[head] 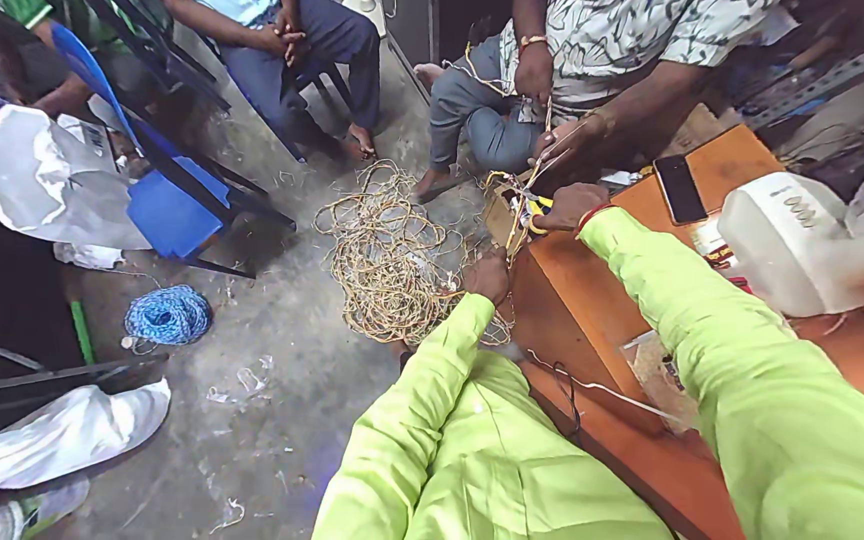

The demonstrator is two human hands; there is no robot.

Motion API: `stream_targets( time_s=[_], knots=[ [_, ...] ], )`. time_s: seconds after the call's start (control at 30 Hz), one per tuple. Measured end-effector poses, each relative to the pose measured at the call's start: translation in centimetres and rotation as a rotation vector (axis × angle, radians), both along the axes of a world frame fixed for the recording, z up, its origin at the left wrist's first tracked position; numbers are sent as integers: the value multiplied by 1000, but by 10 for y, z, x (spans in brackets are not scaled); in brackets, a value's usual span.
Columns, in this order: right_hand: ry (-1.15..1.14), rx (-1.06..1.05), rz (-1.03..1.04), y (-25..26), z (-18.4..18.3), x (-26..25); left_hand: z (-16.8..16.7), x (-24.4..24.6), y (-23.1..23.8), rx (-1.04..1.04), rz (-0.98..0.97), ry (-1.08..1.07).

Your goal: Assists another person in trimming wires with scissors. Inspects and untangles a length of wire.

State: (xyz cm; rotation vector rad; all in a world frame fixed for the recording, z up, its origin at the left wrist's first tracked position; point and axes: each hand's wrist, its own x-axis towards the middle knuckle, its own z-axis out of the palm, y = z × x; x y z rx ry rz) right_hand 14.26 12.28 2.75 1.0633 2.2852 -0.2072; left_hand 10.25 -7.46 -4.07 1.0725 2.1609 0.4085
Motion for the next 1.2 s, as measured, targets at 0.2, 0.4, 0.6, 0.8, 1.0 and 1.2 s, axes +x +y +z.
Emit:
stream_targets(
  time_s=[0.2, 0.4, 0.6, 0.8, 1.0, 1.2],
  knots=[
    [-44, -42, 55, 4, -6, -10, 2, 0, 2, -38, 10, -20],
    [-15, -118, 122, -1, -14, -14, -1, -1, 0, -51, -25, 28],
    [28, -164, 80, -17, -19, -12, -9, -11, -6, -64, 4, -14],
    [569, -239, -227, -43, -8, 21, -2, -12, -9, 0, 47, -70],
    [623, -67, -781, -82, -37, 89, 19, -22, -8, -7, 49, -125],
    [292, -4, -918, -84, -66, 161, 14, -18, -17, 26, 22, -111]
  ],
)
